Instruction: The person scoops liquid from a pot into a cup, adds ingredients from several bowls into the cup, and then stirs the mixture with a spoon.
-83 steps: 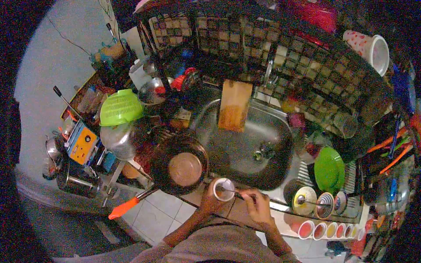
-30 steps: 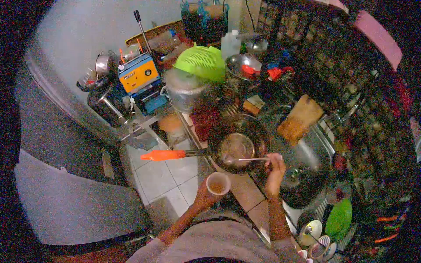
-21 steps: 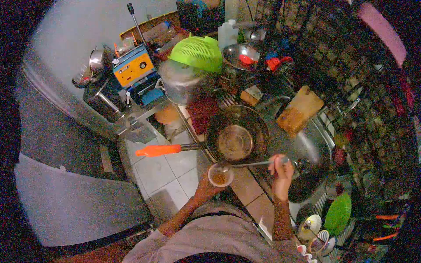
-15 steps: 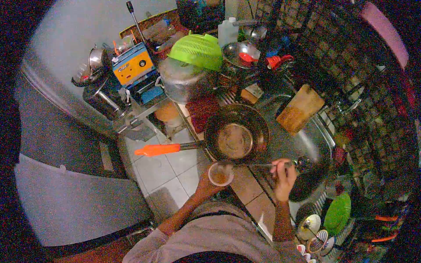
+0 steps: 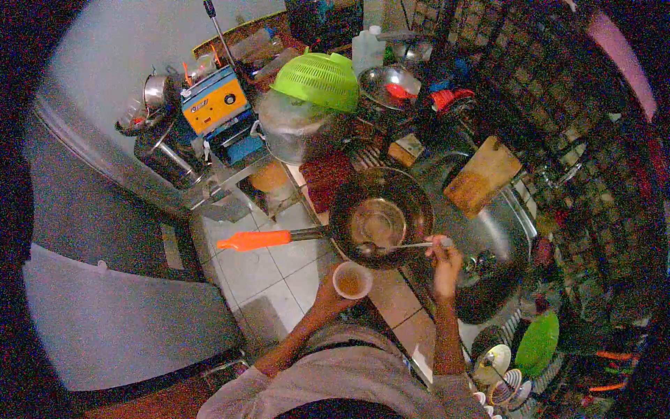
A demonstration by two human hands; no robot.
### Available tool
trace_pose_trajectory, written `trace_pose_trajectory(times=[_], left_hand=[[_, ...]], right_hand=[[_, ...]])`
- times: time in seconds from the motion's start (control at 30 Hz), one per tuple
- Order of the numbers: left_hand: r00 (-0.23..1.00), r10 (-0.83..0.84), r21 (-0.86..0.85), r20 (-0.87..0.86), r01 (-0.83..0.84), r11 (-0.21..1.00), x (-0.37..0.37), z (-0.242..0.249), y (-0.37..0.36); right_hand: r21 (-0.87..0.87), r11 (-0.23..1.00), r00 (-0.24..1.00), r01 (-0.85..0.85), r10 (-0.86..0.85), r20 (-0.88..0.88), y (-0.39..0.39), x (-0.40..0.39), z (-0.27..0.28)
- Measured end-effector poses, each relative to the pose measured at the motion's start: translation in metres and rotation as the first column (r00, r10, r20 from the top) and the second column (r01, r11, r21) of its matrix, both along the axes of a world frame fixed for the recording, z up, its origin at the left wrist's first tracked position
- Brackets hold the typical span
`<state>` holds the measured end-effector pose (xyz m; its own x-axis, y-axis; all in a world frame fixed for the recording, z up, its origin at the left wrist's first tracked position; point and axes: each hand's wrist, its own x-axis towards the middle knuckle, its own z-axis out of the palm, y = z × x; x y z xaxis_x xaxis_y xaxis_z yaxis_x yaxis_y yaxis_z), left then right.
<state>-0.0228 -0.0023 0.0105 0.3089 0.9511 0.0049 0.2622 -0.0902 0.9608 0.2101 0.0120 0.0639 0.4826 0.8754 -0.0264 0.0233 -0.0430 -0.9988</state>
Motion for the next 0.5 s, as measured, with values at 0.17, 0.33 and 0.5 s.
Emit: trace_pose_trajectory(times=[0.17,0.33,0.5], left_hand=[[0.998,-0.045,0.05,0.045,0.043,0.998,-0.001,-0.007,0.002],[0.999,-0.038,-0.003,0.019,0.038,0.999,0.0,0.001,0.003],[0.997,-0.075,0.031,-0.014,0.076,0.997,0.0,-0.006,0.004]], right_hand=[[-0.051,0.998,0.986,0.048,-0.055,-0.156,-0.007,-0.001,0.013],[0.017,0.999,0.966,0.04,-0.034,-0.255,-0.02,0.002,0.033],[0.109,0.987,0.993,-0.116,0.116,0.004,-0.036,-0.01,0.051]])
